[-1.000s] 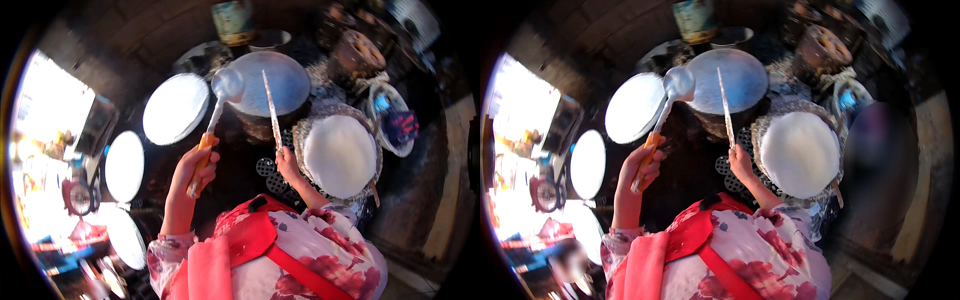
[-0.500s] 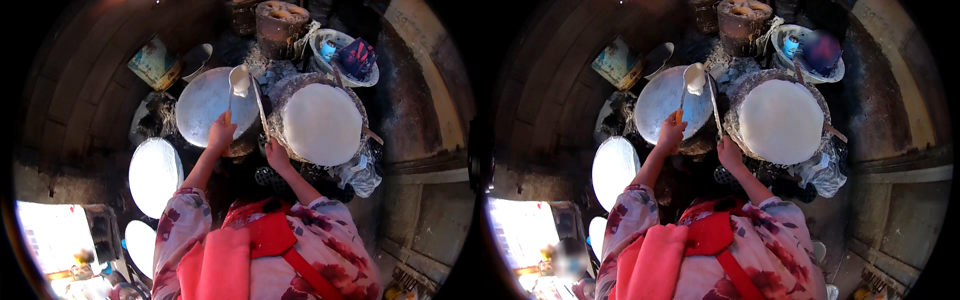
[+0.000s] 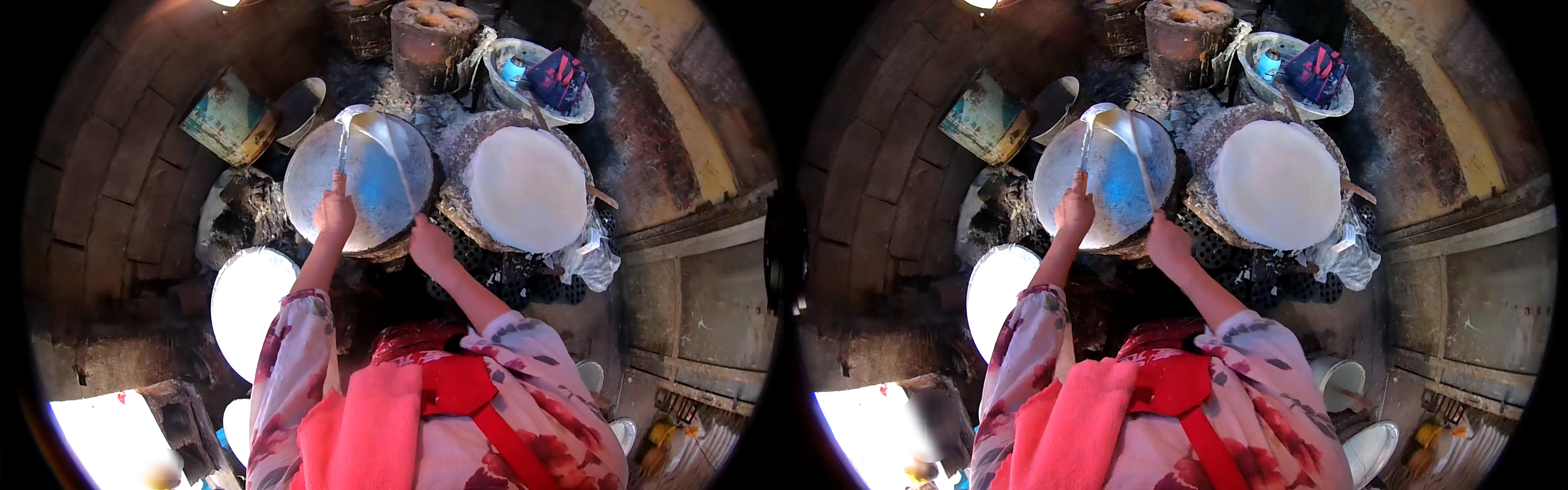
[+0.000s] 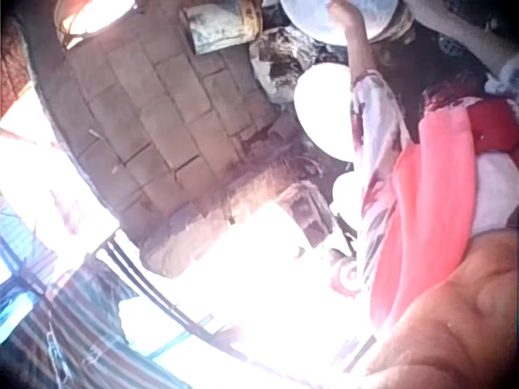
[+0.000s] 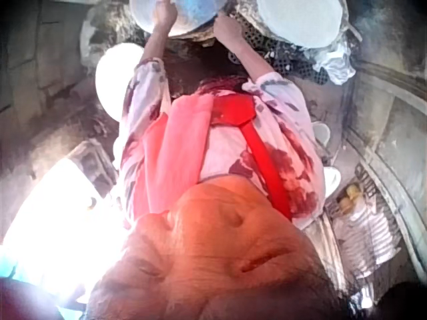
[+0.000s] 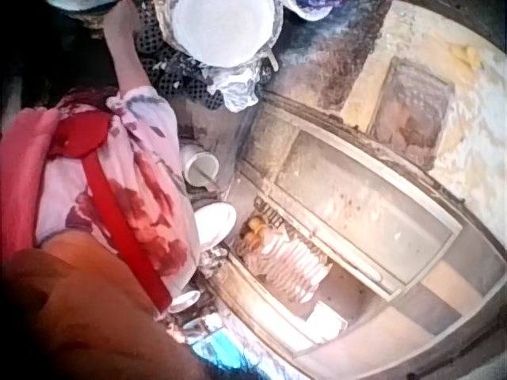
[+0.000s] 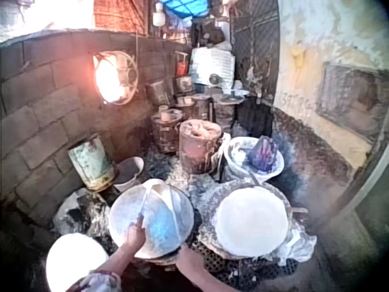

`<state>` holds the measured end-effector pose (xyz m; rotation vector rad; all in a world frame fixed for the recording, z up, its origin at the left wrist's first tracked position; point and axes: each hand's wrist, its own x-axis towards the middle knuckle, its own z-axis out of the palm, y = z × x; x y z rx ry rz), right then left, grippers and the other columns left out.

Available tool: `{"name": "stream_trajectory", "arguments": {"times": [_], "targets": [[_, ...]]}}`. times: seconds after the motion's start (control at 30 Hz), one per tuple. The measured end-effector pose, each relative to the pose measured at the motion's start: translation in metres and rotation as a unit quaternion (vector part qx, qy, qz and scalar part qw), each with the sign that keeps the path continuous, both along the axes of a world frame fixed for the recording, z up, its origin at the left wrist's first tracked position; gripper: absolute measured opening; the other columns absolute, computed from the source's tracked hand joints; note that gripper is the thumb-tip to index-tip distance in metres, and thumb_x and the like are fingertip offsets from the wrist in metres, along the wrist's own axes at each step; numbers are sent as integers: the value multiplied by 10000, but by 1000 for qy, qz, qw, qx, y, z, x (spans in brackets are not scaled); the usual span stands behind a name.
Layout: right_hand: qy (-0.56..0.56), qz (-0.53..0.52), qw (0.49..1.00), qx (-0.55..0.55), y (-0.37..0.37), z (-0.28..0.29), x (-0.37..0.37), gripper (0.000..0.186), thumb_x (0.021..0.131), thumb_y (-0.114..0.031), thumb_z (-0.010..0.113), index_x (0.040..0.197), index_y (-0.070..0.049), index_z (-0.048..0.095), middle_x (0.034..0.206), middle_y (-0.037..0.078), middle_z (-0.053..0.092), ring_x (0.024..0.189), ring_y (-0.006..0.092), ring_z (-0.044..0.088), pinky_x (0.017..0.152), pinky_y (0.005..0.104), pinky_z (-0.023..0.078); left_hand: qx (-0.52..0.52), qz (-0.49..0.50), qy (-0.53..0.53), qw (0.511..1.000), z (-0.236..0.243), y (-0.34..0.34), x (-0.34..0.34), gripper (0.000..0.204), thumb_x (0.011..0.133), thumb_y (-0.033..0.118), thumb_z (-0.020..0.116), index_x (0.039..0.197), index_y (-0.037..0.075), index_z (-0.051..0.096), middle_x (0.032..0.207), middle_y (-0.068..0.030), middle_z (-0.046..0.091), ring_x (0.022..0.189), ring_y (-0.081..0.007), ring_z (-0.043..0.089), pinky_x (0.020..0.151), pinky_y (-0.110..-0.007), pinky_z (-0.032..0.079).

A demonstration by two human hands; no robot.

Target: The person prepares and cooks thin, round white cakes on a series of vertical cylindrical molds. They scoop batter from a large metal basin using a ladle and spread it evenly inside the molds with a wooden stick. The person also uses a stick to remove cooked cakes from the molds and places them into a container. The process involves continuous mixing of the batter and managing multiple cooking stations simultaneously.

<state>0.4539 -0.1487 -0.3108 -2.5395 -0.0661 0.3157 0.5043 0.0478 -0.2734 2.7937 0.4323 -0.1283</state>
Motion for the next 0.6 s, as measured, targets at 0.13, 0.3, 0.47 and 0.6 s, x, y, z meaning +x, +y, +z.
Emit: {"name": "stream_trajectory", "arguments": {"times": [0.13, 0.3, 0.47, 0.6], "targets": [[-26, 57, 998, -12, 21, 20, 14, 392, 831, -89, 456, 1201, 42, 458, 773, 192, 637, 731, 368, 634, 620, 478, 488, 28, 6, -14, 999, -9, 35, -1, 637, 874, 219, 543, 1436, 253, 245, 1090, -173, 571, 952, -329, 606, 811, -432, 473], [-29, 37, 998, -40, 11, 15, 11, 388, 826, -102, 464, 1184, 48, 467, 772, 191, 639, 730, 360, 637, 618, 471, 500, 48, 34, -20, 998, -8, 68, -18, 646, 866, 223, 570, 1432, 245, 260, 1055, -157, 597, 938, -328, 609, 788, -437, 474], [-55, 113, 989, -84, 41, 9, 27, 353, 811, -87, 444, 1140, 29, 496, 793, 205, 641, 735, 365, 638, 635, 478, 502, 45, 29, -26, 998, -7, 74, -26, 649, 851, 218, 582, 1425, 225, 280, 1034, -162, 602, 929, -320, 610, 783, -424, 475], [-51, 41, 997, -31, 2, 29, 42, 283, 831, -95, 425, 1070, 26, 517, 792, 206, 646, 745, 377, 636, 668, 487, 493, 44, 50, -45, 997, 2, 99, -57, 660, 820, 186, 607, 1409, 231, 313, 1067, -152, 620, 928, -321, 612, 779, -422, 473]]}}
